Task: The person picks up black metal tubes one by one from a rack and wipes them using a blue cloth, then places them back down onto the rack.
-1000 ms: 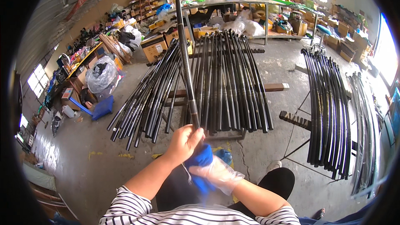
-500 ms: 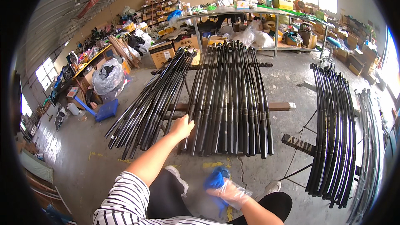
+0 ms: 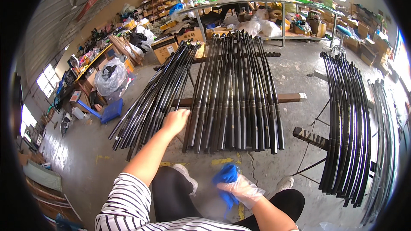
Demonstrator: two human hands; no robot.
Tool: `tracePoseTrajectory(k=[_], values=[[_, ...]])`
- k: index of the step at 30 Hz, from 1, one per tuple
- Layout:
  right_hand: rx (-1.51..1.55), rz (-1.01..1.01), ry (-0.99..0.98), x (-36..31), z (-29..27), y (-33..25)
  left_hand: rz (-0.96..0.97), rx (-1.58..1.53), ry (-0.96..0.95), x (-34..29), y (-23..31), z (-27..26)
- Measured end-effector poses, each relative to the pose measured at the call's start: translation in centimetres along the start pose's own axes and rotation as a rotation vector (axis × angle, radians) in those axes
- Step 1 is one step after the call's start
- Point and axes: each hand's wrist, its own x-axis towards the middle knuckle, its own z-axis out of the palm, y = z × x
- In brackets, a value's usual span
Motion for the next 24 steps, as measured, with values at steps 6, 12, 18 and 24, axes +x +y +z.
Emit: tracePoseTrajectory(k=[6, 12, 18, 24], values=[[0.019, -0.035, 0.043, -0.2, 0.3, 0.1, -0.311, 0.553, -0.005, -4.4, -7.5, -2.3], [0.024, 0.033, 0.122, -0.4, 0.8, 0.3, -0.313, 0.658, 0.070, -6.6, -7.6, -2.9], [0.011, 0.004, 0.153, 0.2, 0.5, 1.3, -0.396, 0.456, 0.057, -5.9, -8.4, -5.7], [0.070, 0.004, 0.222, 0.0, 0.5, 1.8, -0.595, 0.417, 0.010, -7.2, -17.5, -9.3]])
